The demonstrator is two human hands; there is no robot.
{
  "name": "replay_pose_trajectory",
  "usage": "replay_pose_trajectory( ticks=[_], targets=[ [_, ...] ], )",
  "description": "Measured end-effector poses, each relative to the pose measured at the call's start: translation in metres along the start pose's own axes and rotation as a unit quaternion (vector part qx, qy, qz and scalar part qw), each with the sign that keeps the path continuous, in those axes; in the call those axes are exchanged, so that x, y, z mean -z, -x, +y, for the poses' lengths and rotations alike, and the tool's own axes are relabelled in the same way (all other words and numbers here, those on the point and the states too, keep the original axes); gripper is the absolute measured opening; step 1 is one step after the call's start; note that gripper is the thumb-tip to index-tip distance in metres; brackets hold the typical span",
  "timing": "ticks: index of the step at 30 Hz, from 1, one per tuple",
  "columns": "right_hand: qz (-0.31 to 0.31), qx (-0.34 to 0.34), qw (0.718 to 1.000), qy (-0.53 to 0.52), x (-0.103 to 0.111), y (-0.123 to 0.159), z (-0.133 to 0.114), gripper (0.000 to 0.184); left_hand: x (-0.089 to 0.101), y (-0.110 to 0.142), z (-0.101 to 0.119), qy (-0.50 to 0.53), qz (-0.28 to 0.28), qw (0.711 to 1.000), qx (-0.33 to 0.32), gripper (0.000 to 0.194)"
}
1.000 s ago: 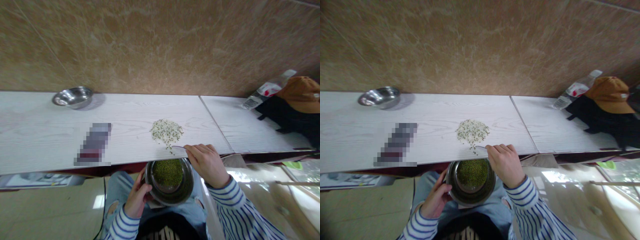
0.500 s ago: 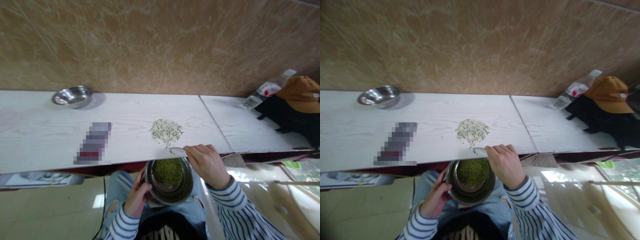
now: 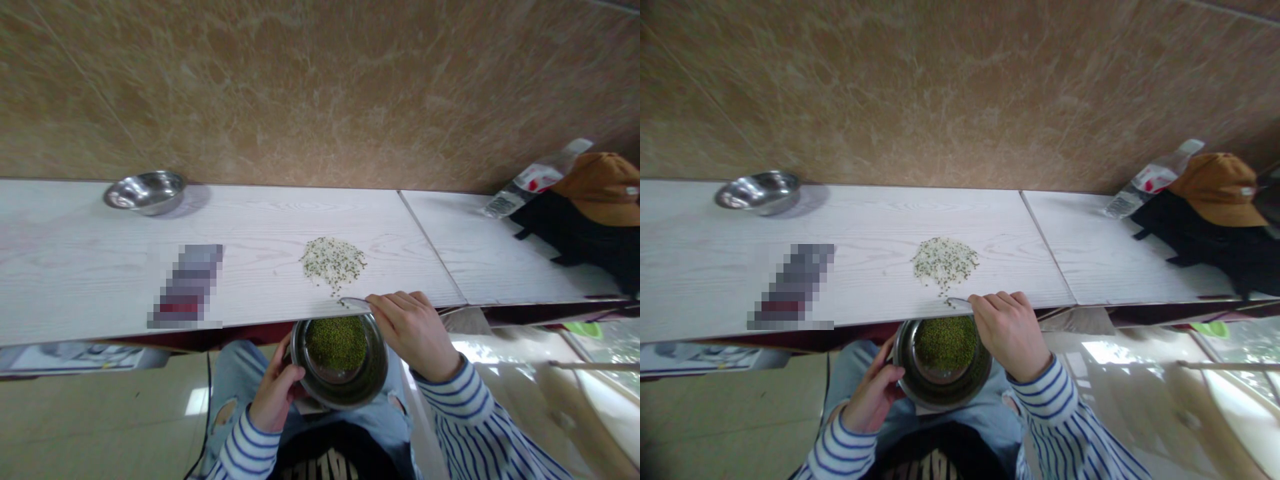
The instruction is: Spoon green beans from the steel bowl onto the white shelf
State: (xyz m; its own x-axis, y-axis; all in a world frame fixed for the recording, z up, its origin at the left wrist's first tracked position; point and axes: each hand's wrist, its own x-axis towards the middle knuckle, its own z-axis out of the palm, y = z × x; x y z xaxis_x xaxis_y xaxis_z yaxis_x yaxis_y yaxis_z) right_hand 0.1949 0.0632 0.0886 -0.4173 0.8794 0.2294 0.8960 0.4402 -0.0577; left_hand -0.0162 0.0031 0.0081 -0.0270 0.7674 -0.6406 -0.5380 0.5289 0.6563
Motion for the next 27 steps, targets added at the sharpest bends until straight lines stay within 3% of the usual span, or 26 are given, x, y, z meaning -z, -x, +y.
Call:
replay_pose_trajectory(
  ticks=[27],
  targets=[
    [0.015, -0.014, 1.0, 0.003, -0.0038, -0.0068, -0.0003, 0.024, 0.0034, -0.0022, -0.0005, -0.006, 0.005, 1.0, -0.006, 0.065]
  ],
)
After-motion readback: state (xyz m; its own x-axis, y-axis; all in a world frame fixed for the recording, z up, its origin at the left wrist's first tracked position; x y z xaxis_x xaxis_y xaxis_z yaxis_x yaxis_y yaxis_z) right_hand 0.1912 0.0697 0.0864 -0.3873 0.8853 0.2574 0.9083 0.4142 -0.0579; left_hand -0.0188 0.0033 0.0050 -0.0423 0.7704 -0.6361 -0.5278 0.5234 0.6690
